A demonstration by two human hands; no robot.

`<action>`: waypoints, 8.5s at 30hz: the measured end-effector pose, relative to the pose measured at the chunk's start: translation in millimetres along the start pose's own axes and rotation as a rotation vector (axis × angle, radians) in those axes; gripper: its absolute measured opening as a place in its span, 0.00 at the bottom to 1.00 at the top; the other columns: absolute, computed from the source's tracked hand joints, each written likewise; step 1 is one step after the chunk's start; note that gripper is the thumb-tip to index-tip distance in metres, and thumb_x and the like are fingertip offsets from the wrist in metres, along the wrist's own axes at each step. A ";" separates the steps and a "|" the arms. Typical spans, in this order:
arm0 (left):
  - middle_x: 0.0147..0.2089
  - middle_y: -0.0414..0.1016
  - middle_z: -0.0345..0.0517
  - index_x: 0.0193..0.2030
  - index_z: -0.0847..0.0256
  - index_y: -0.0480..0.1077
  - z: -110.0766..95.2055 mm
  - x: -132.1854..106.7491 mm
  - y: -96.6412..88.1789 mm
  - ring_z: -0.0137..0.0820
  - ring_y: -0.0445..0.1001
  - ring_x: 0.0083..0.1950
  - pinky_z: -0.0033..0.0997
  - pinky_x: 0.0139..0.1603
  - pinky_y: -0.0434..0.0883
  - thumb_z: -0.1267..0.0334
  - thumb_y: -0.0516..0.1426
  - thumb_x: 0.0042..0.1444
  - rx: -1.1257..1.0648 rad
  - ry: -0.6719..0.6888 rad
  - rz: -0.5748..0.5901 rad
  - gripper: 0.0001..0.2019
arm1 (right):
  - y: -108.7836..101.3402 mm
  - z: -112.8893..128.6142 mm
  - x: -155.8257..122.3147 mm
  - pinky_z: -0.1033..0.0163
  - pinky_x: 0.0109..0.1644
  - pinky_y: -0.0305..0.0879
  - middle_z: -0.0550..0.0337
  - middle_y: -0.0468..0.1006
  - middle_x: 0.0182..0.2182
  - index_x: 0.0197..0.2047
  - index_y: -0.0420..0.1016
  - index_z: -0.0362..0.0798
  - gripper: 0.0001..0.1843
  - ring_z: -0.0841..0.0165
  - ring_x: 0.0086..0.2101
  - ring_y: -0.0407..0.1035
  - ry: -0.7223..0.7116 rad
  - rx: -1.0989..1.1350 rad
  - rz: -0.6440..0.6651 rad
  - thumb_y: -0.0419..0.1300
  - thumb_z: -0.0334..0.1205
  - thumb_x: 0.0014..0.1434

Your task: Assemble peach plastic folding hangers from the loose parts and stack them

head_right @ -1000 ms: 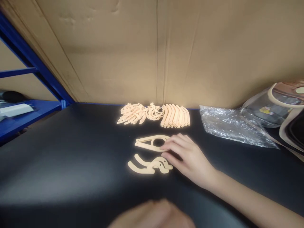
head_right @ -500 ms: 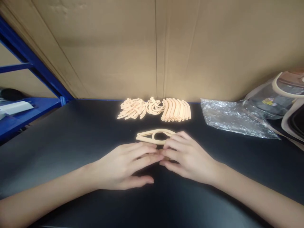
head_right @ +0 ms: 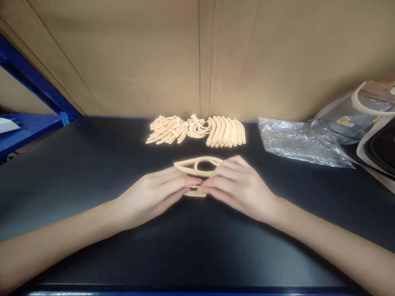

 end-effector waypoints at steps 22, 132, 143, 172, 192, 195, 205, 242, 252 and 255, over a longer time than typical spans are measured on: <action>0.37 0.72 0.37 0.34 0.59 0.66 16.9 2.4 -21.5 0.28 0.70 0.34 0.26 0.32 0.60 0.44 0.52 0.61 0.122 -0.621 -0.047 0.18 | 8.3 -18.5 -0.5 0.56 0.49 0.60 0.58 0.77 0.47 0.41 0.74 0.49 0.08 0.65 0.45 0.69 0.212 -0.084 0.102 0.55 0.41 0.66; 0.20 0.61 0.35 0.29 0.59 0.55 30.8 4.9 -20.1 0.25 0.58 0.17 0.24 0.20 0.47 0.47 0.37 0.68 0.506 -0.100 0.095 0.23 | 3.2 -4.1 3.8 0.52 0.54 0.51 0.61 0.77 0.30 0.33 0.68 0.46 0.12 0.64 0.39 0.66 -0.041 -0.666 -0.016 0.50 0.36 0.68; 0.20 0.62 0.37 0.29 0.61 0.59 30.7 8.1 -20.5 0.26 0.63 0.19 0.27 0.20 0.46 0.50 0.39 0.69 0.765 0.060 0.046 0.23 | 4.1 -9.2 0.8 0.52 0.54 0.52 0.60 0.77 0.32 0.35 0.66 0.47 0.09 0.64 0.39 0.66 -0.013 -0.571 -0.006 0.52 0.39 0.67; 0.20 0.65 0.39 0.27 0.61 0.62 36.3 4.3 -20.1 0.28 0.63 0.19 0.29 0.20 0.46 0.52 0.44 0.68 0.768 0.140 0.020 0.21 | 4.0 -13.3 -1.2 0.53 0.55 0.51 0.59 0.76 0.35 0.39 0.65 0.47 0.05 0.66 0.39 0.66 0.073 -0.230 0.003 0.55 0.39 0.66; 0.19 0.64 0.36 0.26 0.61 0.62 31.6 4.7 -23.9 0.25 0.63 0.18 0.28 0.19 0.52 0.54 0.49 0.66 0.872 0.303 -0.113 0.19 | 2.2 -12.0 -1.0 0.53 0.54 0.53 0.57 0.75 0.34 0.38 0.70 0.44 0.08 0.66 0.37 0.66 0.042 -0.165 0.001 0.55 0.40 0.66; 0.19 0.64 0.36 0.26 0.62 0.63 30.9 4.2 -25.3 0.24 0.64 0.19 0.27 0.19 0.53 0.55 0.51 0.66 0.872 0.306 -0.129 0.18 | 1.1 -11.0 -1.2 0.53 0.53 0.54 0.57 0.75 0.34 0.38 0.70 0.44 0.08 0.67 0.36 0.66 0.026 -0.148 -0.025 0.55 0.40 0.66; 0.20 0.65 0.36 0.27 0.61 0.64 30.6 4.0 -25.6 0.24 0.63 0.20 0.26 0.20 0.53 0.55 0.52 0.65 0.854 0.302 -0.155 0.17 | 1.2 -11.3 -2.7 0.53 0.55 0.54 0.60 0.75 0.33 0.39 0.69 0.45 0.06 0.69 0.34 0.65 0.034 -0.117 -0.026 0.56 0.39 0.66; 0.21 0.65 0.39 0.26 0.59 0.60 23.9 2.9 -34.8 0.27 0.65 0.21 0.27 0.19 0.56 0.60 0.46 0.64 0.745 0.259 -0.162 0.15 | -0.7 -26.2 -6.5 0.54 0.52 0.56 0.61 0.76 0.35 0.41 0.67 0.50 0.05 0.68 0.34 0.67 0.154 -0.008 0.022 0.55 0.42 0.66; 0.31 0.72 0.42 0.37 0.61 0.65 41.2 3.7 -23.5 0.29 0.71 0.31 0.26 0.25 0.58 0.61 0.42 0.68 0.597 0.045 0.015 0.15 | 2.6 -21.2 -3.3 0.54 0.54 0.54 0.62 0.74 0.33 0.39 0.65 0.48 0.03 0.69 0.35 0.66 0.086 -0.048 0.085 0.54 0.37 0.66; 0.25 0.67 0.38 0.32 0.60 0.62 40.1 2.0 -21.6 0.27 0.64 0.23 0.26 0.23 0.54 0.60 0.41 0.68 0.545 0.064 -0.010 0.16 | 3.0 -22.0 -3.5 0.54 0.54 0.53 0.61 0.74 0.33 0.39 0.66 0.48 0.04 0.69 0.35 0.66 0.095 -0.038 0.095 0.54 0.38 0.67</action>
Point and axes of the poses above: each hand's wrist, its own x-axis towards the middle knuckle, its own y-axis out of the palm, z = x × y, the point moved 2 cm from there along x, towards the middle knuckle
